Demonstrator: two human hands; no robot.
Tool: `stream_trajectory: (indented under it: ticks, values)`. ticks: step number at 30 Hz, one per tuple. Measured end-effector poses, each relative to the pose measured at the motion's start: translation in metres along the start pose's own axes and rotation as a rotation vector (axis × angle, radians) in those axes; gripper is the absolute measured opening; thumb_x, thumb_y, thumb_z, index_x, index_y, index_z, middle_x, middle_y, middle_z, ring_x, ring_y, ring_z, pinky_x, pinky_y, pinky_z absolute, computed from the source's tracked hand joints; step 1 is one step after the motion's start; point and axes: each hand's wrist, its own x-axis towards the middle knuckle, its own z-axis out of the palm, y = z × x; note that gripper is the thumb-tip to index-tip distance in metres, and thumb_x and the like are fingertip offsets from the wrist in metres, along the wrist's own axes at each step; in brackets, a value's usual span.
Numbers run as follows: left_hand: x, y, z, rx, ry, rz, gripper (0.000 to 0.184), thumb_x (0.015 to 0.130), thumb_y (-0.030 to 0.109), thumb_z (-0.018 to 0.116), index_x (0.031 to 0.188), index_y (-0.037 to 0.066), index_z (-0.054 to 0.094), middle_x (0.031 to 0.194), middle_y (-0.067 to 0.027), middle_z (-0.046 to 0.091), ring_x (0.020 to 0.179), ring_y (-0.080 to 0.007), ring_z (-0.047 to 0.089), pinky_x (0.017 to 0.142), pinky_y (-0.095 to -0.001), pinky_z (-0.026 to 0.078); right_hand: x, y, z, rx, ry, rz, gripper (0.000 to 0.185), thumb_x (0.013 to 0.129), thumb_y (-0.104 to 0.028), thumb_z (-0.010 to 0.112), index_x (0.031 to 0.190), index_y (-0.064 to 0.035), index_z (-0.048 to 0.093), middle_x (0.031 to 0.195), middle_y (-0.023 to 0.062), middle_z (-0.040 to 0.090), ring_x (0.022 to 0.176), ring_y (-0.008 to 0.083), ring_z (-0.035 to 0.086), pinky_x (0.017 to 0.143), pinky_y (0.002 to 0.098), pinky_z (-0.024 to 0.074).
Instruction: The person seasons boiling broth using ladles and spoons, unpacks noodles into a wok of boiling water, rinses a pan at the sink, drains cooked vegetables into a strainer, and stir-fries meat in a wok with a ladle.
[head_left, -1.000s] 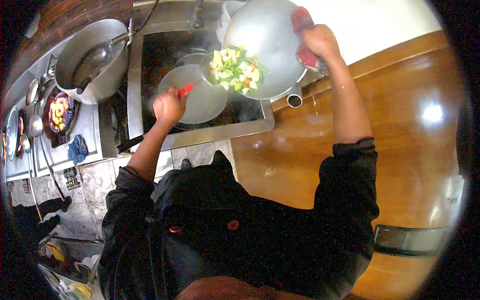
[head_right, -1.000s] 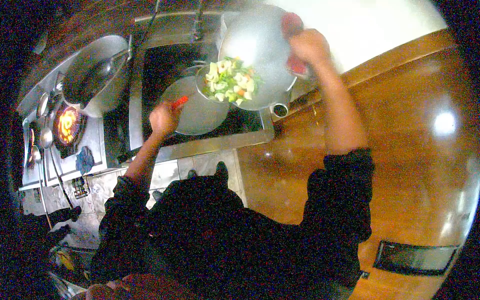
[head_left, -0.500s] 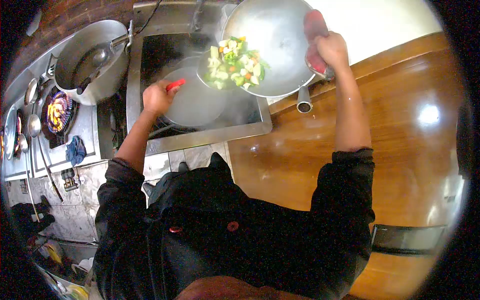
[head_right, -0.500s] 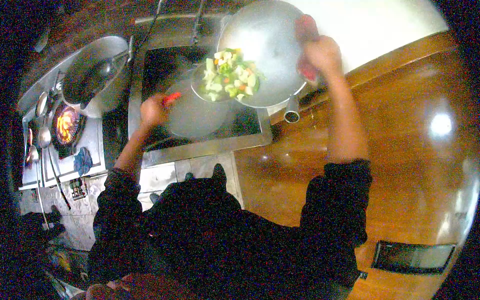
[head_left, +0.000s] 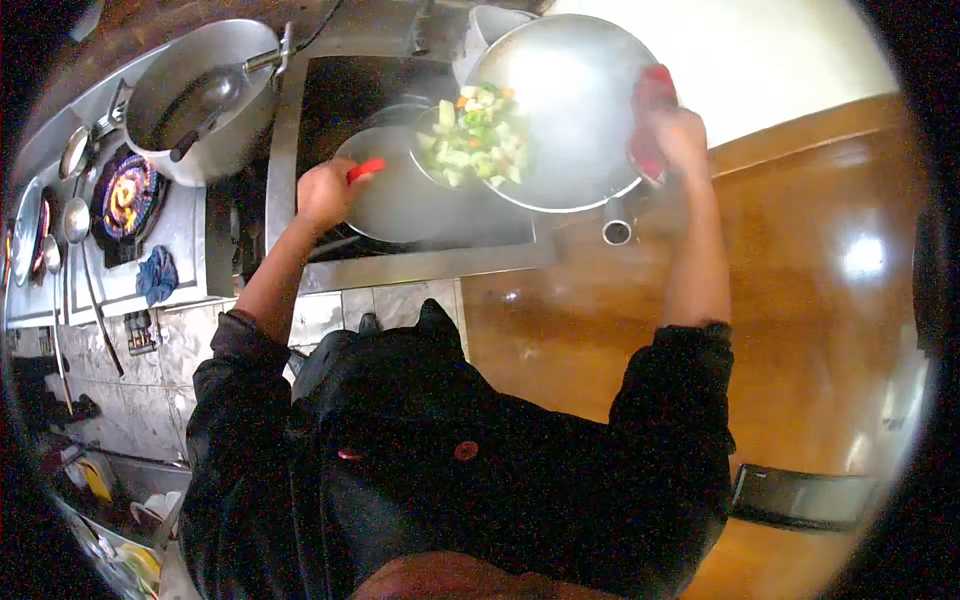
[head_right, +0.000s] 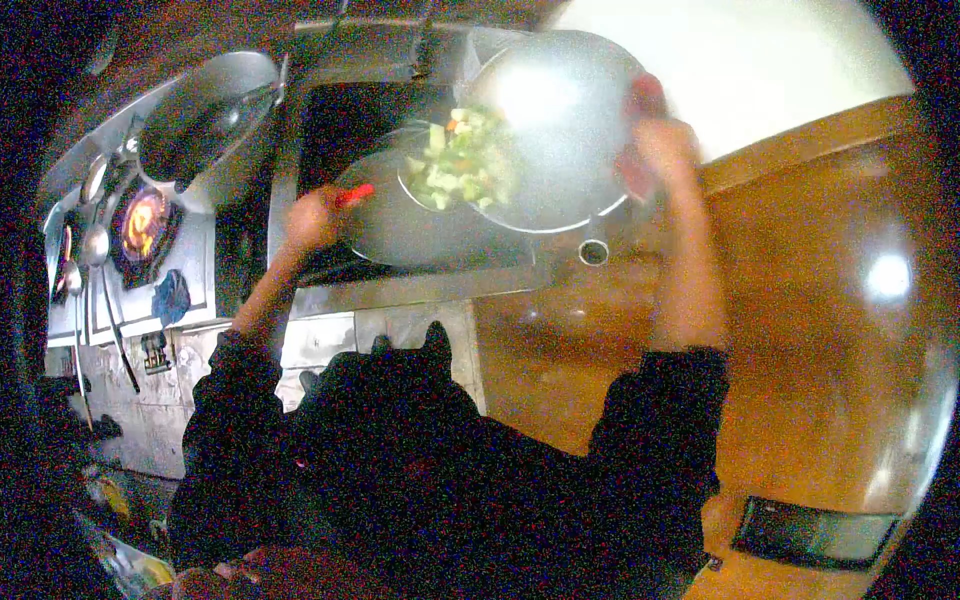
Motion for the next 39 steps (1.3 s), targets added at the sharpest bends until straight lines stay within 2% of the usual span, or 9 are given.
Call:
stream_trajectory:
  ticks: [4, 6, 7, 8, 11, 15, 17, 32, 39]
  values:
    - [-0.020, -0.010, 0.010, -0.011, 0.047, -0.020, 0.031, 0.078, 0.041, 0.060, 0.082, 0.011, 0.066, 0.083, -0.0135, 0.064, 0.077, -0.0314, 0.062, 0.066, -0.0408, 0.048, 0.001, 0.049, 0.017, 0.044, -0.013, -0.013, 0.058, 0.082, -0.052, 0.047, 0.094, 0.0018, 0.063, 0.085, 0.0204, 0.064, 0.077, 0.0293, 0.062, 0.068, 0.0417, 0.0467]
    - [-0.024, -0.019, 0.017, 0.024, -0.016, -0.039, 0.034, 0.078, 0.044, 0.059, 0.084, 0.012, 0.066, 0.081, -0.0136, 0.064, 0.074, -0.0316, 0.062, 0.064, -0.0413, 0.048, -0.095, -0.012, -0.029, 0.604, -0.467, -0.269, 0.039, 0.084, -0.035, 0.054, 0.086, 0.0029, 0.063, 0.070, 0.0123, 0.062, 0.064, 0.0150, 0.056, 0.050, 0.0296, 0.0414]
    - [-0.027, -0.027, 0.029, -0.014, 0.008, -0.005, 0.035, 0.078, 0.046, 0.058, 0.084, 0.012, 0.066, 0.080, -0.0132, 0.064, 0.073, -0.0316, 0.062, 0.063, -0.0416, 0.048, -0.106, -0.037, 0.009, 0.788, -0.060, 0.188, 0.040, 0.086, -0.036, 0.053, 0.101, 0.0005, 0.060, 0.075, 0.0079, 0.061, 0.061, 0.0111, 0.053, 0.047, 0.0245, 0.0389]
    - [-0.027, -0.032, 0.032, -0.047, 0.054, 0.023, 0.037, 0.078, 0.047, 0.058, 0.083, 0.012, 0.066, 0.079, -0.0129, 0.064, 0.071, -0.0316, 0.062, 0.062, -0.0420, 0.048, -0.052, 0.044, 0.029, 0.599, -0.189, 0.145, 0.055, 0.086, -0.044, 0.051, 0.126, -0.0067, 0.045, 0.081, 0.0080, 0.060, 0.060, 0.0161, 0.053, 0.057, 0.0313, 0.0456]
    - [-0.042, -0.041, 0.022, -0.059, 0.101, 0.008, 0.034, 0.077, 0.045, 0.060, 0.079, 0.011, 0.064, 0.074, -0.0127, 0.063, 0.070, -0.0322, 0.061, 0.060, -0.0437, 0.047, -0.079, 0.057, 0.034, 0.755, -0.260, 0.024, 0.059, 0.072, -0.005, 0.051, 0.130, -0.0007, 0.039, 0.114, 0.0063, 0.052, 0.091, 0.0172, 0.055, 0.071, 0.0285, 0.0485]
    - [-0.080, -0.061, 0.001, -0.160, 0.148, 0.040, 0.032, 0.076, 0.042, 0.062, 0.076, 0.010, 0.062, 0.073, -0.0137, 0.062, 0.071, -0.0329, 0.061, 0.061, -0.0448, 0.047, -0.128, 0.095, 0.066, 0.875, 0.123, -0.119, 0.043, 0.071, -0.008, 0.050, 0.114, 0.0006, 0.051, 0.091, 0.0052, 0.057, 0.077, 0.0175, 0.056, 0.066, 0.0303, 0.0477]
    - [-0.096, -0.072, -0.017, -0.199, 0.115, 0.017, 0.033, 0.076, 0.042, 0.061, 0.075, 0.009, 0.062, 0.073, -0.0140, 0.062, 0.071, -0.0331, 0.061, 0.062, -0.0450, 0.047, -0.171, 0.096, 0.065, 0.970, 0.064, 0.256, 0.037, 0.070, -0.006, 0.052, 0.107, 0.0010, 0.055, 0.090, 0.0042, 0.058, 0.075, 0.0165, 0.056, 0.066, 0.0298, 0.0481]
    - [-0.190, -0.191, -0.214, -0.167, 0.110, 0.108, 0.031, 0.075, 0.038, 0.065, 0.074, 0.007, 0.063, 0.067, -0.0149, 0.060, 0.064, -0.0352, 0.059, 0.056, -0.0435, 0.045, -0.382, -0.170, 0.020, 1.230, -0.127, 0.242, 0.020, 0.075, -0.008, 0.055, 0.094, -0.0016, 0.058, 0.088, 0.0081, 0.061, 0.076, 0.0202, 0.061, 0.068, 0.0297, 0.0508]
    - [-0.236, -0.317, -0.359, -0.253, 0.313, -0.089, 0.028, 0.076, 0.027, 0.070, 0.080, 0.001, 0.062, 0.061, -0.0069, 0.056, 0.056, -0.0126, 0.049, 0.052, -0.0285, 0.041, -0.338, -0.259, 0.043, 1.329, -0.221, 0.258, 0.042, 0.081, -0.008, 0.051, 0.120, 0.0014, 0.042, 0.117, 0.0138, 0.050, 0.105, 0.0219, 0.052, 0.093, 0.0351, 0.0414]
